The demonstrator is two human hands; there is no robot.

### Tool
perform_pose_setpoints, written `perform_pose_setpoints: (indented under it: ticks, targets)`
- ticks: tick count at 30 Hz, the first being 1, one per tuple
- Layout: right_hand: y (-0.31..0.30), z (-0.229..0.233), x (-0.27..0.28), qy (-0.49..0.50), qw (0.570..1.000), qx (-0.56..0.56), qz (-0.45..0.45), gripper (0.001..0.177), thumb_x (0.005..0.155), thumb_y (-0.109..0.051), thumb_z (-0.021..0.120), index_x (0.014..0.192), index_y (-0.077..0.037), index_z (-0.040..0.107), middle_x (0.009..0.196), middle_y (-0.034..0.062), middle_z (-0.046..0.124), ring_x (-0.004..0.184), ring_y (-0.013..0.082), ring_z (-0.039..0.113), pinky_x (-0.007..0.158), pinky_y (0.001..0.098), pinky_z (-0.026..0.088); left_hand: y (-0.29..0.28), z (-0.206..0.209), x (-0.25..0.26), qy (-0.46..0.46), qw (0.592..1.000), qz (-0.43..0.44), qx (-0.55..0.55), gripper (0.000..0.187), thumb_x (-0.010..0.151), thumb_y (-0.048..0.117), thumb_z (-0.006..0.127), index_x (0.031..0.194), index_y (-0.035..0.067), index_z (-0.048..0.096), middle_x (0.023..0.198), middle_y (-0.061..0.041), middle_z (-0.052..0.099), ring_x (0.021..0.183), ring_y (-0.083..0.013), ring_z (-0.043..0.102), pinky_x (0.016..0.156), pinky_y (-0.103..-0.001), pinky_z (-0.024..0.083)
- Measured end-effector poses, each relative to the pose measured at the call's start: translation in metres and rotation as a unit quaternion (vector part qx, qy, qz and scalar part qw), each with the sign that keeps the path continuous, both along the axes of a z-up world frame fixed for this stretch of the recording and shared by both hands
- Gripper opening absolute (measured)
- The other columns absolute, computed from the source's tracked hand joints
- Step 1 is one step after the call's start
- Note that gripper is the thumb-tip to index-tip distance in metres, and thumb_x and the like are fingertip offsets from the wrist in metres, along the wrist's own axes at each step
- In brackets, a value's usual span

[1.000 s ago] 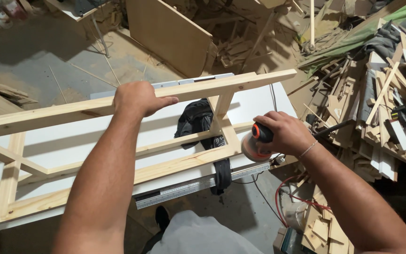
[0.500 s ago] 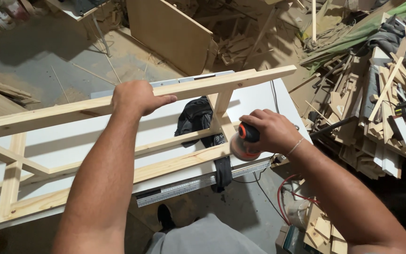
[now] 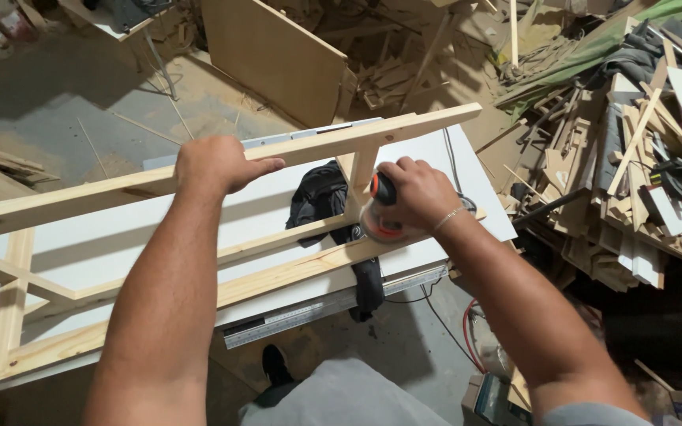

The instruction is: Sanding the surfaces of a wooden frame with an orbital sander in a workshop

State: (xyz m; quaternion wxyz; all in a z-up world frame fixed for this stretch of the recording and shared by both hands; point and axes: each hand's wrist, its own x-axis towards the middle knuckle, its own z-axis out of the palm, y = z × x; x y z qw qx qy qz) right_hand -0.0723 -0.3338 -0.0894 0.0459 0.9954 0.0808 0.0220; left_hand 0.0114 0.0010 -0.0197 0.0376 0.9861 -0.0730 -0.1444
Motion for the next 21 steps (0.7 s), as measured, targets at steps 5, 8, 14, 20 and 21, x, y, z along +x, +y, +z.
perform_pose_setpoints:
  ticks: [5, 8, 14, 20, 21]
  targets:
    - [0.009, 0.000, 0.017, -0.011, 1.000, 0.013, -0.022, 0.074, 0.064, -0.061, 0.077, 0.129, -0.032, 0.054, 0.107, 0.0004, 0.059, 0.100, 0.0301, 0.069, 0.086, 0.0433, 0.060, 0.000, 0.001, 0.000, -0.003, 1.000, -0.003, -0.003, 0.093, 0.072, 0.096, 0.043, 0.106, 0.017, 0.081, 0.109, -0.014, 0.077, 0.115, -0.0348, 0.069, 0.092, -0.045, 0.052]
    - [0.010, -0.006, 0.029, -0.018, 0.999, 0.014, -0.028, 0.072, 0.064, -0.060, 0.077, 0.126, -0.031, 0.055, 0.105, 0.0003, 0.059, 0.099, 0.0307, 0.069, 0.084, 0.0440, 0.060, 0.000, 0.003, -0.002, 0.000, 1.000, -0.001, 0.004, 0.095, 0.072, 0.096, 0.042, 0.106, 0.017, 0.081, 0.110, -0.013, 0.078, 0.116, -0.0345, 0.069, 0.092, -0.044, 0.052]
    - [0.020, -0.004, 0.035, 0.000, 1.000, 0.020, -0.020, 0.071, 0.066, -0.057, 0.076, 0.128, -0.030, 0.054, 0.106, 0.0010, 0.058, 0.101, 0.0318, 0.068, 0.085, 0.0454, 0.060, -0.001, 0.003, -0.002, 0.001, 1.000, 0.009, -0.005, 0.093, 0.072, 0.096, 0.044, 0.105, 0.017, 0.081, 0.110, -0.014, 0.078, 0.116, -0.0349, 0.069, 0.092, -0.044, 0.052]
    - [0.029, 0.013, 0.018, 0.045, 0.999, 0.013, -0.016, 0.072, 0.067, -0.050, 0.078, 0.131, -0.028, 0.053, 0.110, 0.0030, 0.059, 0.104, 0.0336, 0.069, 0.088, 0.0468, 0.059, 0.000, 0.002, -0.004, -0.002, 1.000, 0.013, -0.002, 0.095, 0.072, 0.097, 0.043, 0.108, 0.018, 0.081, 0.111, -0.013, 0.078, 0.118, -0.0343, 0.069, 0.094, -0.043, 0.051]
    - [0.031, 0.016, 0.014, 0.055, 0.998, 0.008, -0.015, 0.073, 0.067, -0.049, 0.079, 0.131, -0.027, 0.052, 0.110, 0.0034, 0.059, 0.104, 0.0341, 0.069, 0.088, 0.0472, 0.059, -0.001, 0.003, -0.005, -0.001, 1.000, 0.012, 0.002, 0.096, 0.071, 0.098, 0.043, 0.108, 0.018, 0.081, 0.112, -0.013, 0.078, 0.118, -0.0343, 0.068, 0.094, -0.043, 0.051]
